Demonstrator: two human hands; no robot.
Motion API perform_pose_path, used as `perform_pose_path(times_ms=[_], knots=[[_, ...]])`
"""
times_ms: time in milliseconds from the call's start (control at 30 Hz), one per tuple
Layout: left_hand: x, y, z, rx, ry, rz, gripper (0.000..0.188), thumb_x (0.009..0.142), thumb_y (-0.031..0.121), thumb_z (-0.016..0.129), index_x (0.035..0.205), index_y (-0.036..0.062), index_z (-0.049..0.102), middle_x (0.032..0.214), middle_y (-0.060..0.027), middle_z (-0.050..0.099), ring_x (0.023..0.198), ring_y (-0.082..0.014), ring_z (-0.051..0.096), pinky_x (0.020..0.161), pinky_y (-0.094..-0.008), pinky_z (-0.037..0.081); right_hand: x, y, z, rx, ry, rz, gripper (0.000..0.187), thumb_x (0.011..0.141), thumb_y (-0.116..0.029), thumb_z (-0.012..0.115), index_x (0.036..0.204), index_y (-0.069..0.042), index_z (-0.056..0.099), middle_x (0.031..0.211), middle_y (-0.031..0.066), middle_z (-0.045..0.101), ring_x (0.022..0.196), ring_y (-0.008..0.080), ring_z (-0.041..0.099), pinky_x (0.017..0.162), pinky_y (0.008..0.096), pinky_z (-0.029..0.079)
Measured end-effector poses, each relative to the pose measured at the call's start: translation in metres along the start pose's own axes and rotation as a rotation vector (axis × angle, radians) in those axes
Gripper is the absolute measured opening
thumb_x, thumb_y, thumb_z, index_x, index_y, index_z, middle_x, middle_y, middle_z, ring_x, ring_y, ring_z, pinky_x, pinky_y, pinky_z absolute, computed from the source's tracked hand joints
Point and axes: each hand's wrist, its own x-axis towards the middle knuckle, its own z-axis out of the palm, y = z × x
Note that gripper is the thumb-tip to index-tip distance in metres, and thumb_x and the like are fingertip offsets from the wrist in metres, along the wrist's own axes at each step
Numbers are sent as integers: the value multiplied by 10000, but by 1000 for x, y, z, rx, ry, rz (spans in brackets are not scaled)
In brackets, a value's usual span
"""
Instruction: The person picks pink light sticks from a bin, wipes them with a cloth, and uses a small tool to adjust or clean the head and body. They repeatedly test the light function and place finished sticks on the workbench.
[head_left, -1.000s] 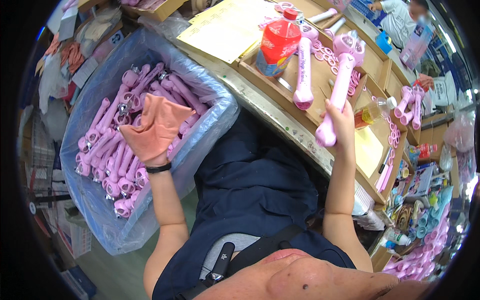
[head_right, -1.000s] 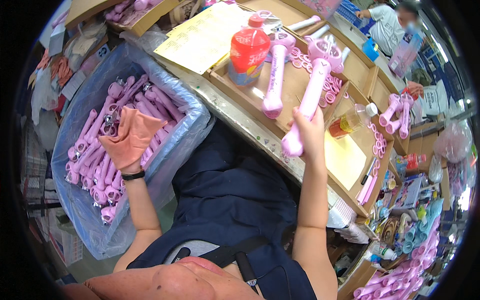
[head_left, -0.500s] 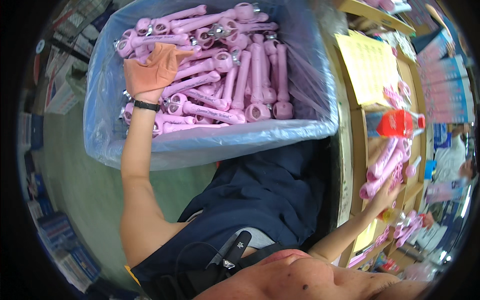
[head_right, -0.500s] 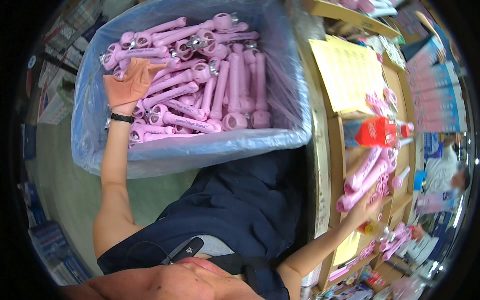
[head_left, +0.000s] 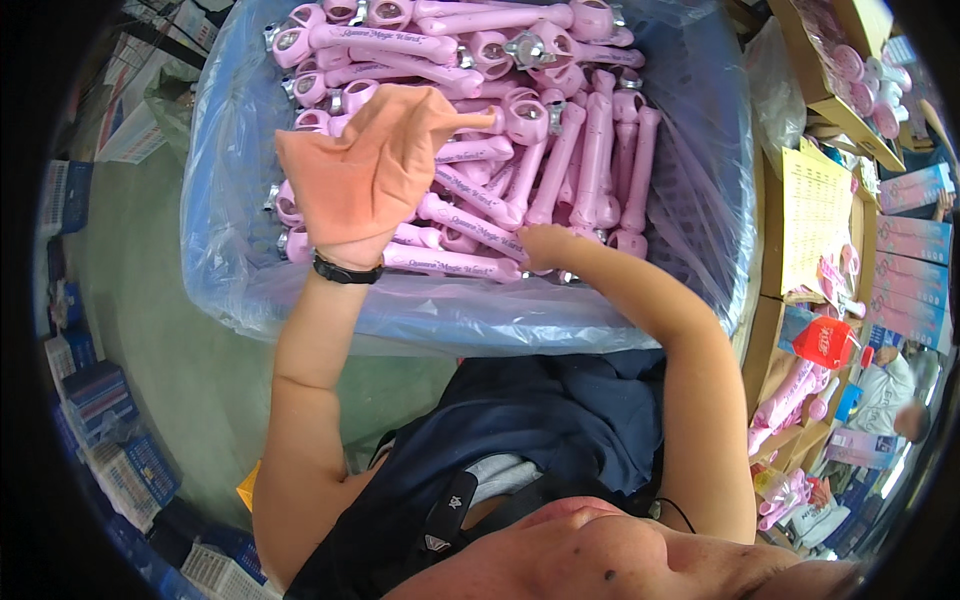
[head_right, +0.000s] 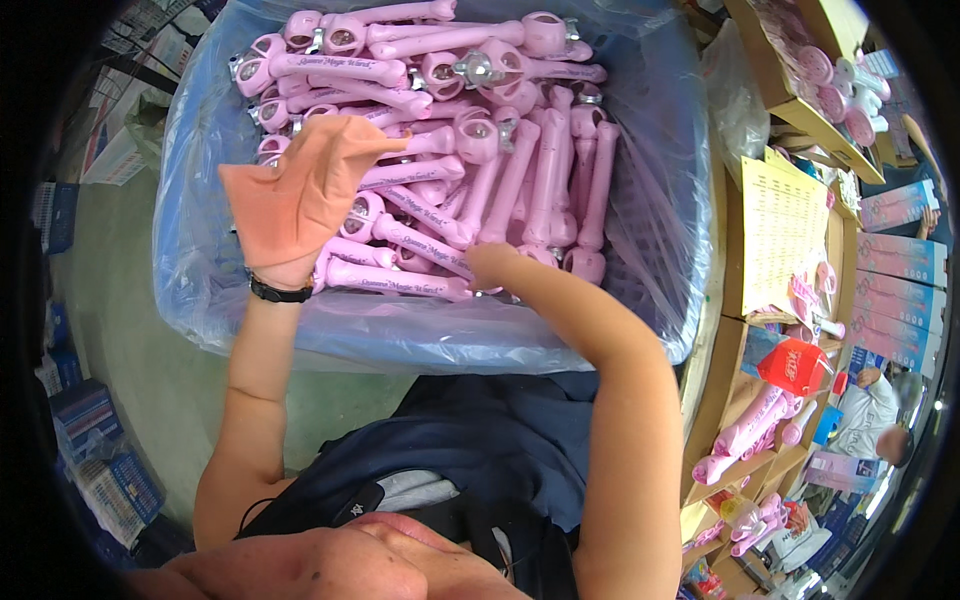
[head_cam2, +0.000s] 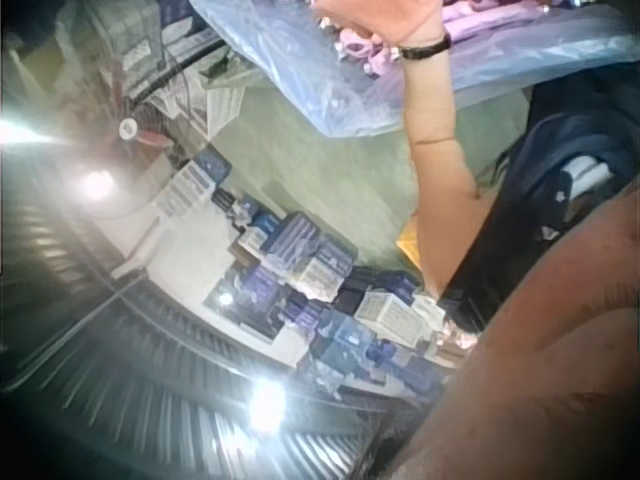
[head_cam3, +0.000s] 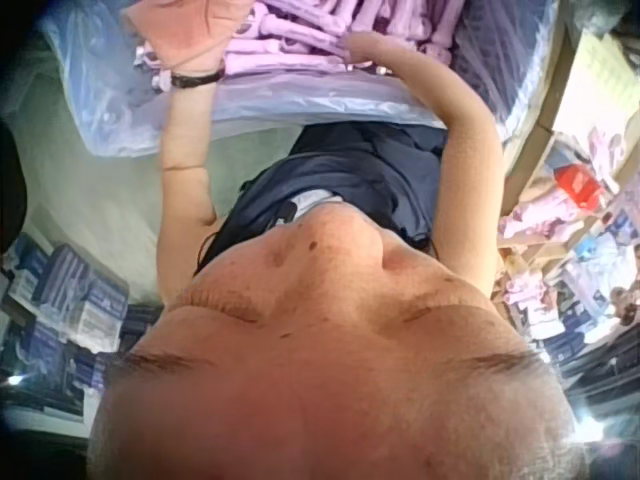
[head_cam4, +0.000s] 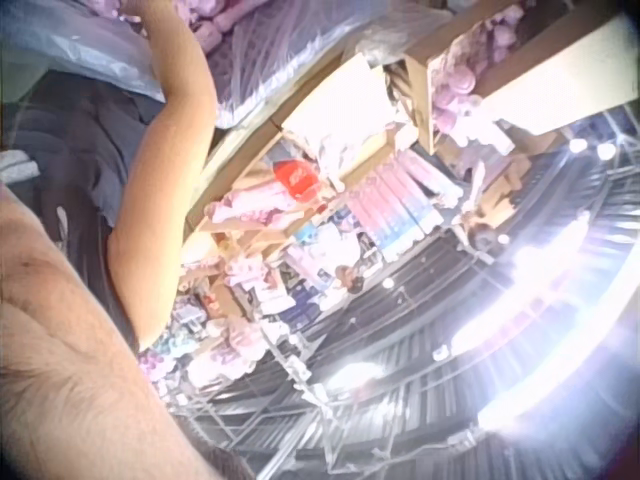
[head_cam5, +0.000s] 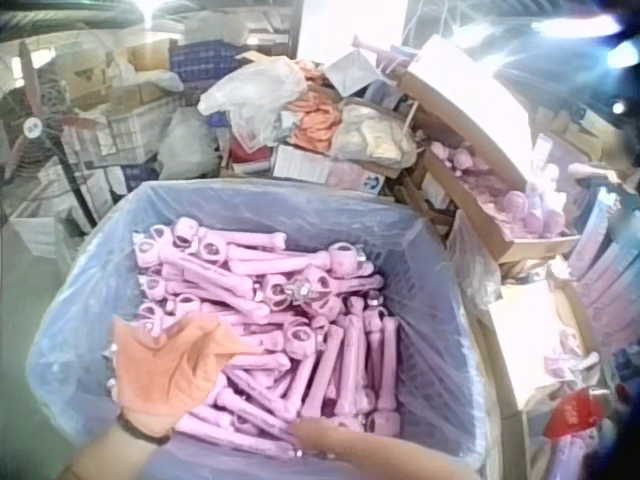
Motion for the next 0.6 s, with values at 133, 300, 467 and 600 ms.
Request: perform_pose_path(times_ms=[133, 300, 467, 600], knots=[[5, 5, -20, 157, -124, 46, 187, 811, 64, 408, 840, -74, 530, 1163, -194, 588, 1218, -386, 523, 1148, -515, 331, 12, -7, 0, 63, -29, -33, 595, 661, -403, 736, 1076, 19, 676, 1020, 215, 692, 921, 328, 683, 822, 403, 543], [7, 26, -64, -157, -227, -5, 256, 842, 170, 517, 989, -40, 498, 1349, -214, 498, 1208, -314, 505, 1122, -445, 339, -65, -1, -58, 1428, -216, 41, 426, 750, -270, 654, 1023, 56, 674, 819, 115, 677, 693, 194, 652, 579, 326, 509], [17, 32, -86, -507, -612, -93, 629, 871, 337, 517, 1305, -93, 369, 1412, -207, 400, 1327, -312, 349, 1140, -442, 258, -228, -22, -55, 1686, 161, -184, 485, 788, -205, 660, 1181, 67, 575, 936, 100, 673, 695, 163, 643, 598, 279, 523], [8, -34, -76, -310, -449, 54, 640, 869, 409, 524, 1285, -63, 406, 1282, -185, 453, 1171, -297, 427, 1020, -429, 336, -273, -79, 6, 1570, 654, -118, 573, 802, -153, 695, 1315, 4, 494, 956, 93, 658, 794, 119, 624, 680, 289, 523]])
